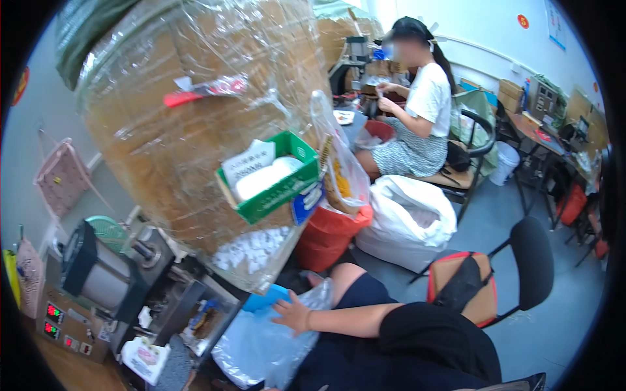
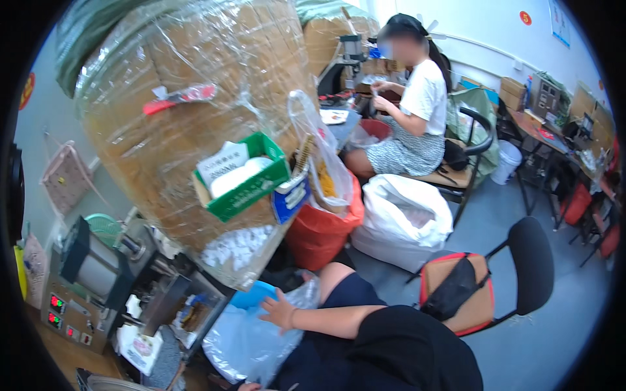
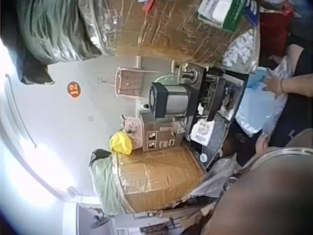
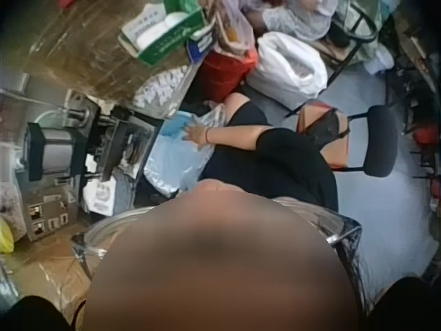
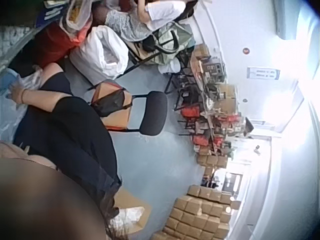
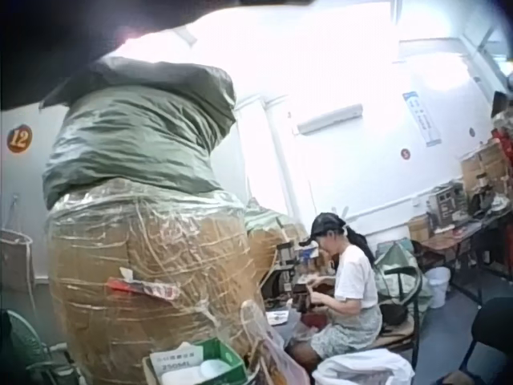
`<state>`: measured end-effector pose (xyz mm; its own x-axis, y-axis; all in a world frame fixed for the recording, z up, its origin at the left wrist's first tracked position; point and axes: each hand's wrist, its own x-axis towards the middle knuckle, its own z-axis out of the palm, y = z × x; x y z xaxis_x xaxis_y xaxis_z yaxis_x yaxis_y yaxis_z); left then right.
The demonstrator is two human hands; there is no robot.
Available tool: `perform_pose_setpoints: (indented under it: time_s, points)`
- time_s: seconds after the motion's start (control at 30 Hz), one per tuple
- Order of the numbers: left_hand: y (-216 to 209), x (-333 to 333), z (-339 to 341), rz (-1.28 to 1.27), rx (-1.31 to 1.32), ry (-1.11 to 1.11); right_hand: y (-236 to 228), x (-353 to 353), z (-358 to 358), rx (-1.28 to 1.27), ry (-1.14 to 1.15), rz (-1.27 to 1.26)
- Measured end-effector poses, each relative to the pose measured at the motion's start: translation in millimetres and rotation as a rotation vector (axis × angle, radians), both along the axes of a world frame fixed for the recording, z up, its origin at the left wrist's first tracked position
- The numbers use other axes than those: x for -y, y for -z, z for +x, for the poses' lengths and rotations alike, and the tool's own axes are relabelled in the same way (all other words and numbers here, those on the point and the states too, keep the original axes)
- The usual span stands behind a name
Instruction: Using a heat sealing machine to seal and sort food product packets.
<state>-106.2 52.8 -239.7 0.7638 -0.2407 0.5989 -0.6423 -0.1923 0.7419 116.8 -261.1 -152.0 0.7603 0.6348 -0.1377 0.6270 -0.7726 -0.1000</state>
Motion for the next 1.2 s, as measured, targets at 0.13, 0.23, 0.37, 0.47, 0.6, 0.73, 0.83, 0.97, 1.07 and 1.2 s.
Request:
perform_pose_setpoints:
  time_s: [0.13, 0.23, 0.37, 0.47, 0.6, 0.73, 0.83, 0.97, 1.07, 1.2]
  points:
    - [5.8, -10.7, -8.1, 0.194, -0.228, -0.296, 22.5, 30.5, -1.7, 0.026, -0.166, 0.027]
    - [-100.2, 3.5, 11.2, 0.558, -0.611, -0.223, 26.6, 35.6, -5.5, -0.121, -0.262, -0.008]
    - [-41.9, -51.3, 5.7, 0.356, -0.451, -0.142, 29.5, 47.4, 1.9, -0.216, -0.271, 0.239]
    - [-98.7, -40.5, 21.5, 0.496, -0.176, -0.071, 23.9, 62.2, 8.1, -0.273, -0.058, 0.61]
    - [-202.4, -6.6, 20.5, 0.759, -0.448, -0.104, 12.7, 75.9, 25.1, -0.471, 0.381, 1.592]
    - [-154.6, -40.1, 9.6, 0.98, -0.535, -0.193, -17.2, 109.1, 39.9, -0.502, 0.226, 1.406]
    - [-79.3, -56.1, 61.8, 0.872, -0.429, -0.404, -13.4, 109.8, 56.3, -0.407, -0.012, 1.221]
    - [-79.4, -40.0, 138.0, 0.803, -0.414, -0.799, -9.4, 115.4, 74.9, 0.078, -0.107, 0.825]
    - [-51.5, -72.0, 219.9, 0.804, -0.468, -0.727, 0.9, 99.1, 81.7, 0.296, -0.098, 0.587]
    - [-4.6, -104.4, 247.1, 0.529, -0.659, -0.804, 23.6, 65.3, 100.9, 0.257, 0.131, 0.319]
